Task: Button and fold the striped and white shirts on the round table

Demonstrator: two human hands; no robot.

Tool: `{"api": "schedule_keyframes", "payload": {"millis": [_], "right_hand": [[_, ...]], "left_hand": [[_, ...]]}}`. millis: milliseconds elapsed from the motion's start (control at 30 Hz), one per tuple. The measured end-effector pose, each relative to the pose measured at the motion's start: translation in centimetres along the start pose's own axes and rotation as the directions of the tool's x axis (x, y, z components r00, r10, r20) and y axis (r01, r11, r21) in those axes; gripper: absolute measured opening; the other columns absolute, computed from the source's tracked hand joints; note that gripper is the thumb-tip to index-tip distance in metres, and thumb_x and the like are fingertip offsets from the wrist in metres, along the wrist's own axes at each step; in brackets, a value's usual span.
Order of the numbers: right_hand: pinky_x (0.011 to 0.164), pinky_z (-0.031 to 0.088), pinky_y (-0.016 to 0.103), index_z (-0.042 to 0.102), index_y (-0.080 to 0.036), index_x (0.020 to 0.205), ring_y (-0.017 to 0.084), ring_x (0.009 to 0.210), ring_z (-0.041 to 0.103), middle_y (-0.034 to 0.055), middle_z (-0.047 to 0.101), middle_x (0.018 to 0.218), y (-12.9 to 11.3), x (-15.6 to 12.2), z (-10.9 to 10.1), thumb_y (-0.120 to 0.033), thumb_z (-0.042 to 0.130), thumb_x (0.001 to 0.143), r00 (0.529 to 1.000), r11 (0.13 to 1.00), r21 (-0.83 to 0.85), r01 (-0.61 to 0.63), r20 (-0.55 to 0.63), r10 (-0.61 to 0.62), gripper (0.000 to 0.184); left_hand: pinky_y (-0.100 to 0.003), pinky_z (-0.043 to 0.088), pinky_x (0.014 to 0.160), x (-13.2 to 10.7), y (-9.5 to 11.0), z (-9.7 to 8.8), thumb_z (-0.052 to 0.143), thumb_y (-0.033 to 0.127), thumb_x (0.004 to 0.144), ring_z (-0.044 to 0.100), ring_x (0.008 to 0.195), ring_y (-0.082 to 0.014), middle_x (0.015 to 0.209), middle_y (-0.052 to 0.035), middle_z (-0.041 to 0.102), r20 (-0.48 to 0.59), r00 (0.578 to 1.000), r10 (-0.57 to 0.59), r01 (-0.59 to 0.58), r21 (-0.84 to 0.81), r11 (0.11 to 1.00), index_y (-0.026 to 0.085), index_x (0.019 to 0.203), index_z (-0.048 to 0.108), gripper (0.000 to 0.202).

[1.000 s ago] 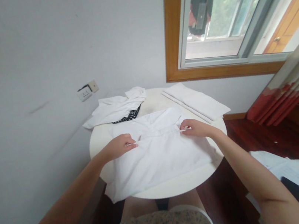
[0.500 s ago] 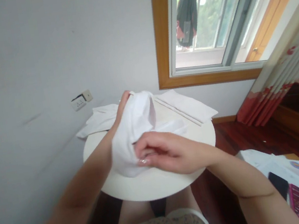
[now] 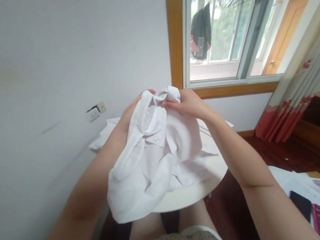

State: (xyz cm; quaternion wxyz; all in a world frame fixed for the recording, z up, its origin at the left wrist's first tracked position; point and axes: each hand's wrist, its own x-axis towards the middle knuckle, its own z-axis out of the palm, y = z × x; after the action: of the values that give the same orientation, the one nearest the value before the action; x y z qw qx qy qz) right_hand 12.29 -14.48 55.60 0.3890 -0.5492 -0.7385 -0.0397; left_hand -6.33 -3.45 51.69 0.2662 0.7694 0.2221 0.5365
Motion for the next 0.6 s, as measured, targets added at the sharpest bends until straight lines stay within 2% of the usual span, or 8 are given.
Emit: {"api": "schedule_keyframes", "payload": {"millis": [100, 200, 267, 333, 400, 433, 500, 600], "right_hand": [[0.079, 0.05, 0.036, 0.065, -0.009, 0.084, 0.026, 0.088, 0.061, 0.0062, 0.063, 0.077, -0.5, 0.9, -0.2, -0.05, 0.052, 0.086, 0.974, 0.995, -0.028, -0.091, -0.213, 0.083, 0.044], [0.076, 0.049, 0.032, 0.062, -0.009, 0.075, 0.021, 0.084, 0.059, 0.0043, 0.058, 0.071, -1.6, 1.9, -1.3, -0.046, 0.049, 0.088, 0.918, 0.996, -0.036, -0.079, -0.393, 0.058, 0.041], [0.075, 0.047, 0.03, 0.06, -0.009, 0.071, 0.018, 0.08, 0.057, 0.0029, 0.056, 0.069, -2.8, 2.4, -2.3, -0.042, 0.051, 0.087, 0.888, 0.997, -0.045, -0.067, -0.459, 0.039, 0.038], [0.071, 0.045, 0.027, 0.059, -0.009, 0.068, 0.014, 0.074, 0.053, 0.0013, 0.054, 0.066, -4.4, 2.6, -3.4, -0.038, 0.055, 0.084, 0.869, 0.997, -0.04, -0.072, -0.493, 0.043, 0.034], [0.064, 0.041, 0.024, 0.059, -0.008, 0.067, 0.009, 0.067, 0.047, -0.0003, 0.05, 0.063, -6.0, 2.7, -4.4, -0.036, 0.059, 0.082, 0.856, 0.996, -0.013, -0.09, -0.511, 0.07, 0.032], [0.06, 0.038, 0.022, 0.059, -0.008, 0.068, 0.008, 0.063, 0.044, -0.0007, 0.049, 0.062, -6.6, 2.7, -5.0, -0.036, 0.06, 0.081, 0.851, 0.996, 0.011, -0.092, -0.518, 0.084, 0.031], [0.052, 0.032, 0.021, 0.06, -0.009, 0.07, 0.007, 0.058, 0.038, -0.0001, 0.048, 0.062, -7.6, 2.6, -5.9, -0.04, 0.062, 0.08, 0.843, 0.995, 0.064, -0.08, -0.529, 0.102, 0.033], [0.047, 0.03, 0.022, 0.063, -0.013, 0.078, 0.008, 0.056, 0.041, 0.0033, 0.055, 0.068, -7.9, 2.6, -7.3, -0.048, 0.063, 0.079, 0.829, 0.984, 0.178, -0.007, -0.549, 0.105, 0.035]], "left_hand": [[-0.037, 0.052, 0.086, -2.1, 1.6, -2.6, 0.026, 0.05, 0.098, 0.063, 0.105, -0.0202, 0.116, -0.0076, 0.063, 0.13, 0.99, -0.05, 0.075, -0.194, 0.978, 0.021, 0.132, 0.046, 0.049], [-0.048, 0.044, 0.099, -8.8, 1.9, -4.2, 0.037, 0.064, 0.089, 0.048, 0.127, -0.0282, 0.143, -0.0124, 0.043, 0.06, 0.998, -0.036, 0.048, -0.217, 0.975, 0.028, 0.146, 0.024, 0.069], [-0.052, 0.032, 0.11, -13.2, 0.9, -3.4, 0.06, 0.065, 0.076, 0.032, 0.137, -0.0323, 0.153, -0.0153, 0.025, -0.002, 1.0, -0.006, 0.006, -0.083, 0.997, 0.027, 0.15, 0.01, 0.097], [-0.052, 0.019, 0.116, -15.2, -0.9, -1.6, 0.069, 0.058, 0.071, 0.02, 0.142, -0.0327, 0.156, -0.016, 0.015, -0.104, 0.993, -0.051, 0.059, 0.081, 0.995, 0.023, 0.15, 0.008, 0.106], [-0.051, 0.017, 0.116, -14.4, -3.1, 0.2, 0.065, 0.056, 0.076, 0.019, 0.143, -0.0309, 0.155, -0.0183, 0.014, -0.165, 0.98, -0.111, 0.124, 0.068, 0.99, 0.02, 0.15, 0.008, 0.1], [-0.05, 0.019, 0.115, -13.2, -4.1, 0.9, 0.062, 0.055, 0.079, 0.023, 0.142, -0.0302, 0.154, -0.0199, 0.017, -0.152, 0.971, -0.187, 0.19, 0.008, 0.982, 0.019, 0.15, 0.008, 0.096], [-0.048, 0.025, 0.113, -10.1, -5.3, 1.9, 0.062, 0.055, 0.08, 0.03, 0.139, -0.0293, 0.151, -0.0213, 0.026, -0.054, 0.935, -0.35, 0.344, -0.106, 0.933, 0.019, 0.15, 0.009, 0.095], [-0.044, 0.038, 0.105, -6.0, -5.0, 2.8, 0.063, 0.058, 0.077, 0.047, 0.127, -0.0282, 0.138, -0.0159, 0.048, 0.183, 0.887, -0.424, 0.459, -0.252, 0.852, 0.021, 0.144, 0.03, 0.083]]}}
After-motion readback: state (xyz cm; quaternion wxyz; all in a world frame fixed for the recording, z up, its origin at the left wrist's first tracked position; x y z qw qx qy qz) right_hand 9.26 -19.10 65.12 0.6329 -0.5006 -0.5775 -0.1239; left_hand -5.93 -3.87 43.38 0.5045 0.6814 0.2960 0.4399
